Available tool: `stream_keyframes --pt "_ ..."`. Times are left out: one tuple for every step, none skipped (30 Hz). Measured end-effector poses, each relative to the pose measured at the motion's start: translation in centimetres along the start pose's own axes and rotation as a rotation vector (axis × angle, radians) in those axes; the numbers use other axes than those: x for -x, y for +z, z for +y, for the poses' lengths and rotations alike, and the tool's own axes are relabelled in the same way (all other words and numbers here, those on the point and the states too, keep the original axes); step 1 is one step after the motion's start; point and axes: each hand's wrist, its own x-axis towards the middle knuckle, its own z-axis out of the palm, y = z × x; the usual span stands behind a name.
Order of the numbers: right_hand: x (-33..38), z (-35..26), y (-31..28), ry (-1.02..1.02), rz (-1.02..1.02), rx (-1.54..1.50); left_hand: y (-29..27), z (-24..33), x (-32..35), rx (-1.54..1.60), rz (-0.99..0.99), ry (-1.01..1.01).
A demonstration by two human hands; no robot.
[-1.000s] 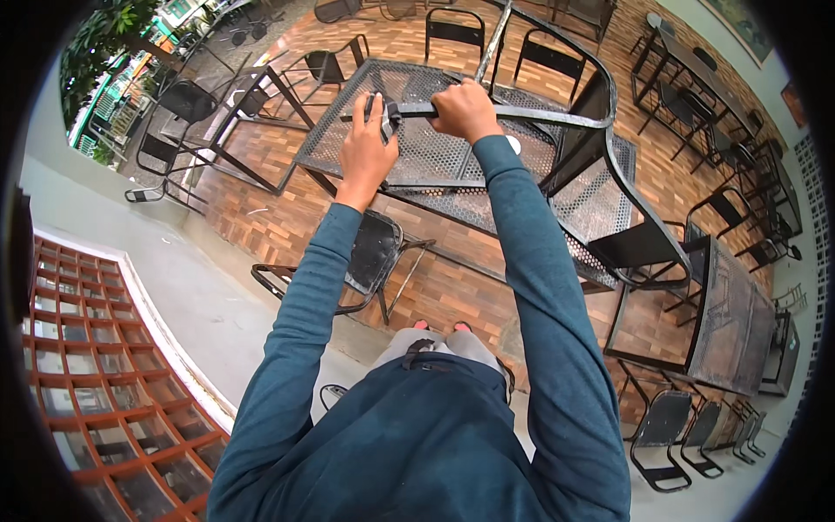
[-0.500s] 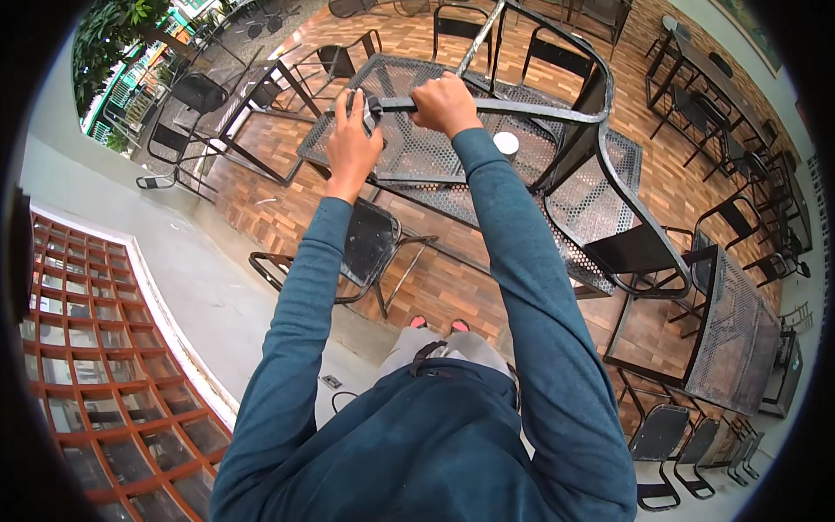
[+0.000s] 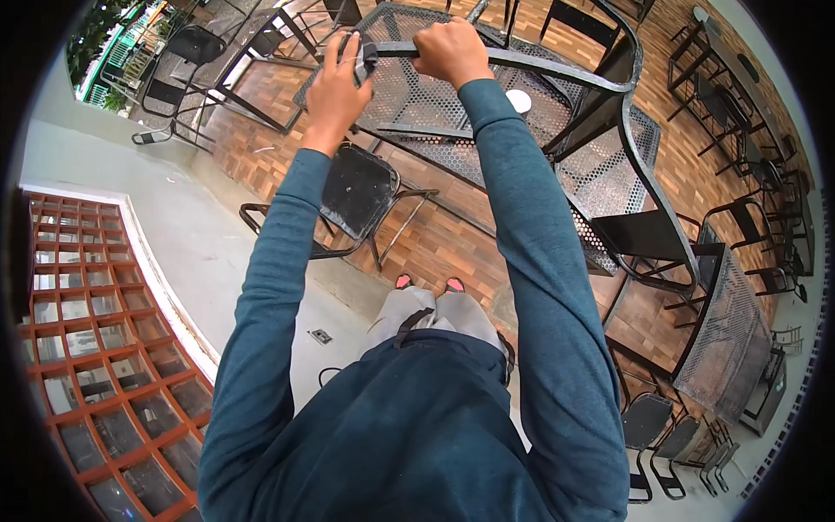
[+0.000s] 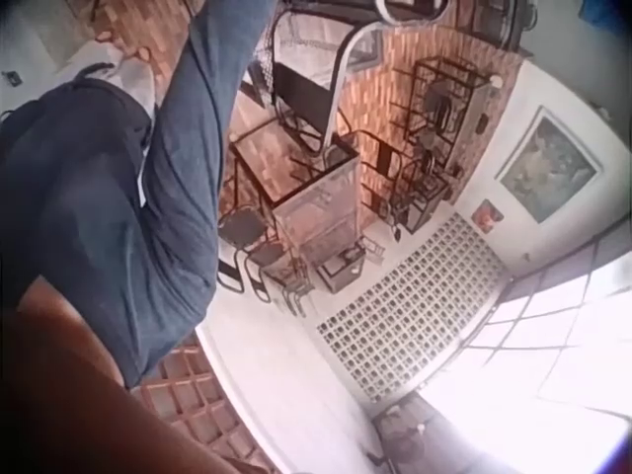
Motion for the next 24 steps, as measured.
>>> stream_keyframes --pt "0.1 0.1 0.0 0.005 -0.002 -0.008 -0.3 -0.6 -0.2 -0.026 -0.019 0.008" --pt "0.1 -0.1 -0.2 0.008 -0.002 -0.017 -0.5 -1.4 -0.2 -0.028 -0.019 0.007" --pt "0.0 -0.3 -0.4 0.008 0.000 -0.018 -0.6 -2.1 -0.1 -0.022 0.007 0.007" --pt "-0.1 -0.6 -0.6 0.007 -0.006 -0.010 -0.5 -2.4 -0.1 -0.015 0.033 0.007" --pt "-0.1 -0.6 -0.6 0.011 -0.014 0.002 -0.2 -2.0 0.0 -0.021 0.044 -0.012" --pt "0.0 -0.5 -0.6 0.017 -0.014 0.004 -0.2 -1.9 0.0 -0.018 0.043 -0.006" --pt "0.2 -0.4 -0.7 0.015 -0.014 0.005 -0.2 -1.9 -0.1 0.027 0.044 -0.001" --pt "0.2 -0.2 -0.7 0.010 -0.012 0.005 -0.1 -2.1 0.0 0.070 0.046 0.002" --pt "0.2 -0.2 -0.6 0.013 -0.011 0.005 -0.1 -2.6 -0.3 0.056 0.069 0.018" --pt "-0.1 -0.2 -0.5 0.006 -0.008 0.017 -0.1 -3.2 -0.6 0.057 0.068 0.021" --pt "-0.1 -0.2 -0.4 0.001 -0.007 0.029 -0.2 -3.6 -0.8 0.042 0.088 -0.024" --pt "-0.1 -0.3 -0.4 0.005 -0.009 0.029 -0.1 -3.7 -0.9 0.026 0.107 -0.070" --pt "0.0 -0.3 -0.4 0.001 -0.013 0.023 -0.1 -3.8 -0.7 0.017 0.067 -0.114" --pt "0.0 -0.1 -0.3 -0.002 -0.016 0.017 0.0 -3.8 -0.4 0.019 0.065 -0.110" --pt "0.1 -0.1 -0.3 0.003 -0.016 0.018 0.2 -3.7 -0.1 0.028 0.084 -0.067" --pt "0.2 -0.1 -0.2 -0.005 -0.003 0.008 0.3 -3.7 0.2 0.038 0.104 -0.024" --pt "0.2 0.0 -0.1 -0.012 0.011 -0.001 0.1 -3.8 0.4 0.024 0.097 0.022" --pt "0.1 0.2 -0.1 -0.008 0.013 0.001 -0.1 -4.2 0.1 0.025 0.097 0.027" --pt "0.0 0.3 0.0 -0.012 0.006 0.006 -0.5 -4.9 -0.3 0.009 0.077 0.067" --pt "0.0 0.2 0.0 -0.018 -0.004 0.009 -0.9 -5.6 -0.4 -0.009 0.054 0.104" --pt "0.0 0.0 0.1 -0.016 -0.004 0.007 -1.1 -6.1 -0.8 -0.075 0.013 0.033" --pt "-0.1 -0.3 0.1 -0.011 0.003 0.017 -1.0 -6.1 -0.6 -0.076 0.011 0.034" --pt "-0.1 -0.2 0.2 -0.003 0.010 0.032 -1.0 -5.6 -0.6 -0.082 0.025 0.028" --pt "0.0 0.0 0.3 0.001 0.010 0.034 -0.9 -5.1 -0.5 -0.089 0.039 0.023"
